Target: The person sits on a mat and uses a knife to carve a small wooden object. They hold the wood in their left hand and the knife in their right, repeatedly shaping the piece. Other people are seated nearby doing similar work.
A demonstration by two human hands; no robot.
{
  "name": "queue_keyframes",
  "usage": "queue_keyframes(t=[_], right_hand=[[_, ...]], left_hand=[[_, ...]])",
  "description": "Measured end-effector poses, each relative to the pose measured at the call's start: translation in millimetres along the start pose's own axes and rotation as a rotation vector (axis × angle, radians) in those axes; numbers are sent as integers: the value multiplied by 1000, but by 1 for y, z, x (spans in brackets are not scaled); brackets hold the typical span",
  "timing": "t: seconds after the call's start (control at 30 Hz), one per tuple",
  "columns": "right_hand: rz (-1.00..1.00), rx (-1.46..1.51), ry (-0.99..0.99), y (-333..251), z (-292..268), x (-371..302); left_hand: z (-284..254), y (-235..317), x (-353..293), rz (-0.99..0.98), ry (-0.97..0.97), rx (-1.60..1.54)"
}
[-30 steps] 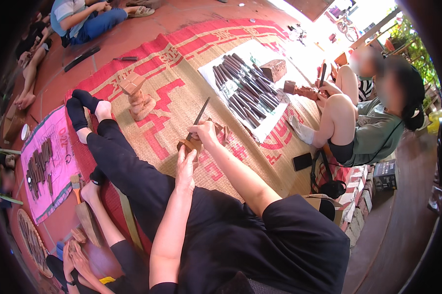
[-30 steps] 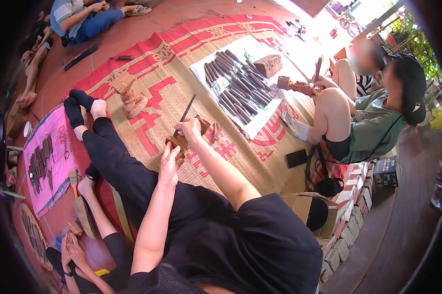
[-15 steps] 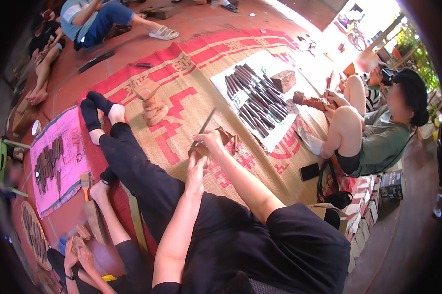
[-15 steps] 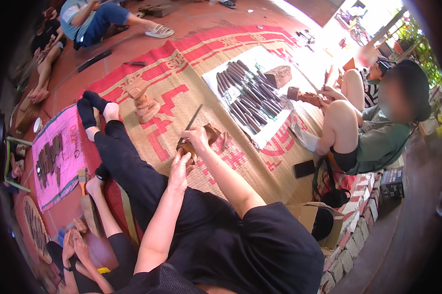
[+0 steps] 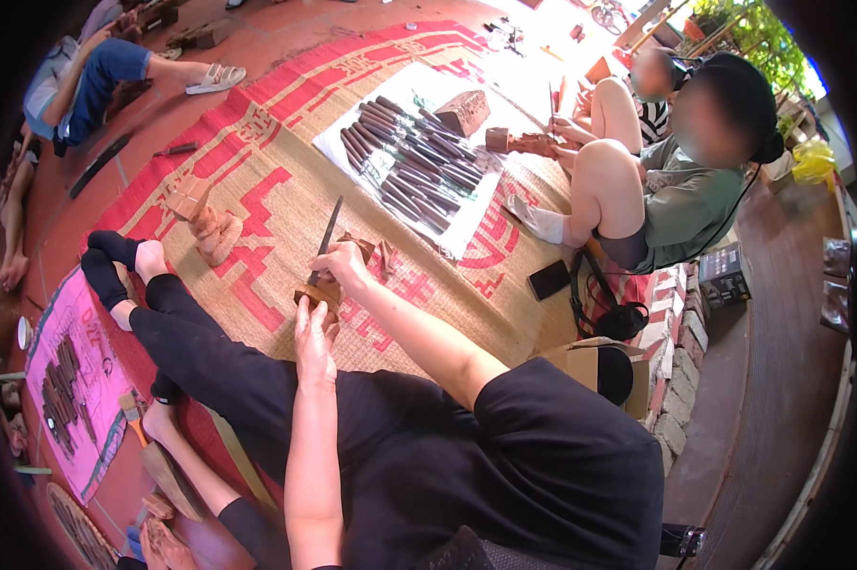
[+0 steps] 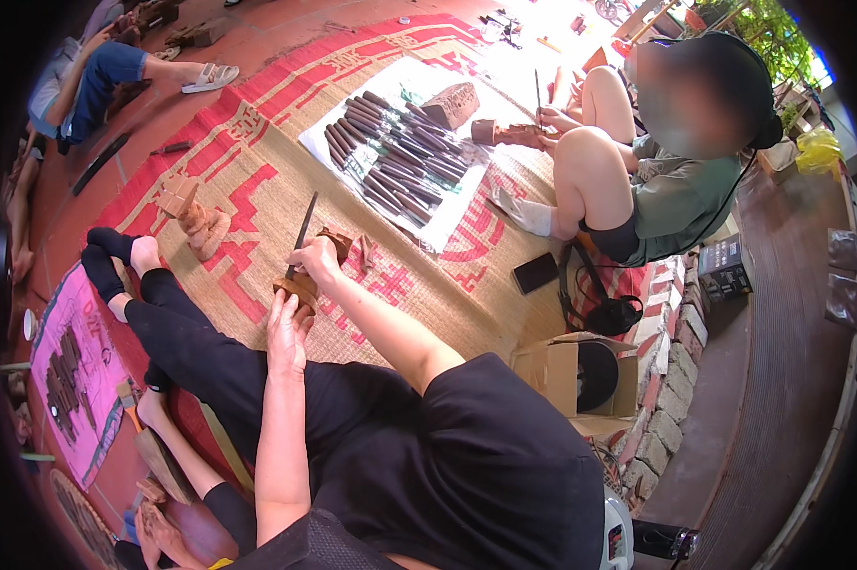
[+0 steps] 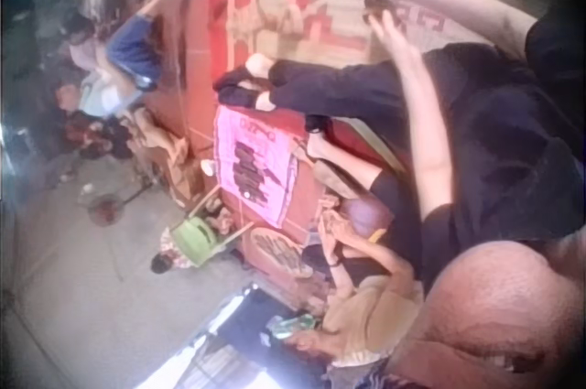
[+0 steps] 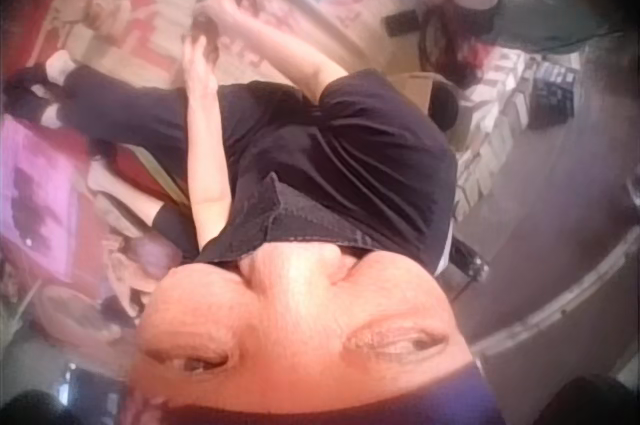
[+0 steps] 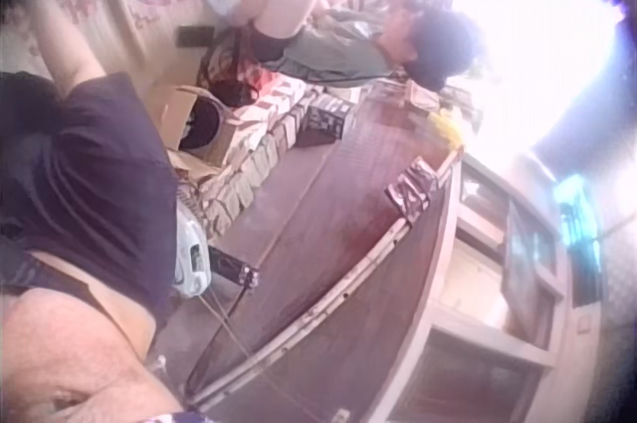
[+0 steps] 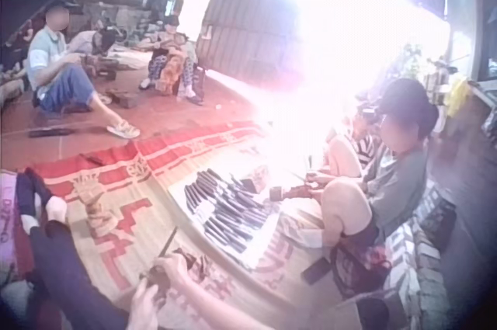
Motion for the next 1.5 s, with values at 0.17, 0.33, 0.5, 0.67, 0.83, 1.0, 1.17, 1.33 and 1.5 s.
queue_keyframes(t=[0.17, 0.33, 0.5, 0.67, 0.83, 1.0, 1.17, 1.33, 1.5], right_hand=[[-26, 65, 38, -1, 10, -5], [10, 95, -22, -2, 2, -9], [13, 142, -32, -3, 3, -14], [29, 138, -14, -7, 2, -22], [37, 219, 3, 1, 3, -19], [35, 238, -64, -4, 6, -24], [20, 242, 21, -7, 2, -27], [0, 264, -104, -4, 12, -28], [43, 330, 11, -2, 6, -25]], left_hand=[[0, 1, 0, 4, 3, 22], [-1, 2, -1, -10, 21, 6], [3, 4, 0, -1, 4, 6], [-1, 1, 0, -14, 27, 21], [3, 3, -2, -7, 0, 44], [3, 1, -2, -2, 18, 60], [4, 2, -3, 13, 21, 59], [5, 3, -2, -4, -14, 31], [2, 0, 0, 8, 28, 22]])
Point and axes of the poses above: each hand's wrist, its own x-axis towards the middle knuckle, its own z-axis out of the palm, y = z × x, the point moved 4 cm from there along x, towards the middle knuckle, and after that the axes turned 15 degrees about x, right-handed, at the moved point
